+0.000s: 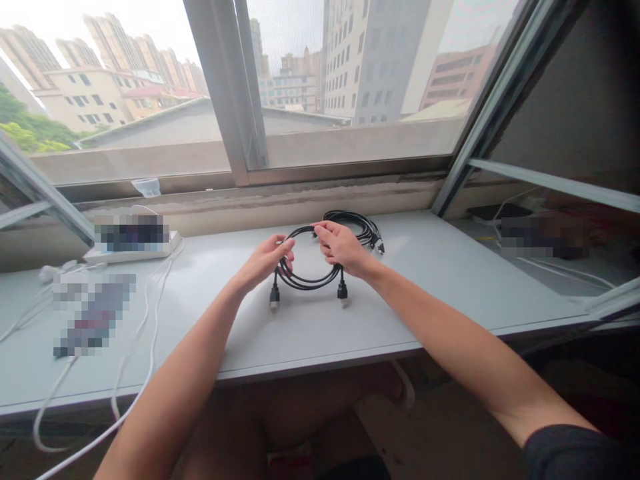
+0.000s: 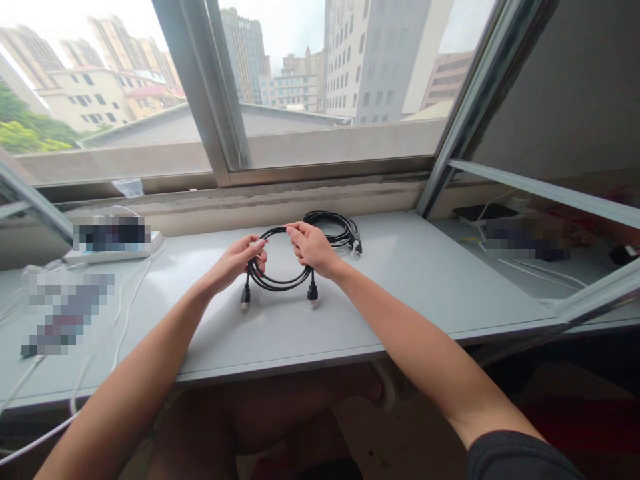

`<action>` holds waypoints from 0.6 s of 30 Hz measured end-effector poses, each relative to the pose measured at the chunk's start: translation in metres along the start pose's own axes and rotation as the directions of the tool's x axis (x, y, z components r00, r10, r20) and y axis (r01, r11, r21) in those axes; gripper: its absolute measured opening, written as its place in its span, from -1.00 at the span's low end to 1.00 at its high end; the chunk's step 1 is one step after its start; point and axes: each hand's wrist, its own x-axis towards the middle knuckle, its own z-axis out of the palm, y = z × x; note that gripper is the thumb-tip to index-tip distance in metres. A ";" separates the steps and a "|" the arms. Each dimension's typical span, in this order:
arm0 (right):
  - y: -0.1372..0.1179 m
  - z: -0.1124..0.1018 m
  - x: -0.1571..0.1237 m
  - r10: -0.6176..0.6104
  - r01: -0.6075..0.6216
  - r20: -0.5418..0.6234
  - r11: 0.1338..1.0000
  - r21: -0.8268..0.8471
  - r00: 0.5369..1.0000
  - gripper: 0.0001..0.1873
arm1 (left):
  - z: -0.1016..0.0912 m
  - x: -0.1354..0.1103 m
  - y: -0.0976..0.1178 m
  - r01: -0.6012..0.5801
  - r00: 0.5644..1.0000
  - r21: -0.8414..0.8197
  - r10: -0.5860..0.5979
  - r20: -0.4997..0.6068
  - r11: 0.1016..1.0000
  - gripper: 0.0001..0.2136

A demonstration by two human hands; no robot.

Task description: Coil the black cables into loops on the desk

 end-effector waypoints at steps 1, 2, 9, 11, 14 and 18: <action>0.001 0.002 0.000 -0.015 0.014 -0.017 1.000 -0.027 1.000 -0.62 | 0.005 0.000 0.000 -0.027 1.000 -0.003 0.027 -0.014 1.000 -0.52; 0.001 0.004 -0.001 -0.033 0.031 -0.035 0.998 -0.057 0.999 -0.63 | 0.008 0.001 -0.001 -0.052 0.998 -0.015 0.052 -0.032 0.999 -0.56; 0.008 0.009 0.001 -0.035 0.036 -0.124 0.999 0.006 0.992 -0.69 | 0.016 0.007 -0.003 -0.091 0.981 -0.320 0.030 -0.190 0.943 -0.65; 0.012 0.011 0.001 -0.032 0.032 -0.116 0.999 -0.001 0.993 -0.73 | 0.016 0.005 -0.002 -0.032 0.985 -0.394 -0.039 -0.170 0.919 -0.66; 0.015 0.014 0.000 0.031 -0.035 -0.101 0.999 -0.038 0.994 -0.73 | 0.018 0.002 0.001 0.077 0.986 -0.427 -0.131 -0.100 0.901 -0.72; 0.013 0.017 -0.003 0.035 -0.041 -0.105 0.998 -0.055 0.994 -0.65 | 0.019 0.000 0.009 0.119 0.984 -0.504 -0.170 -0.056 0.855 -0.65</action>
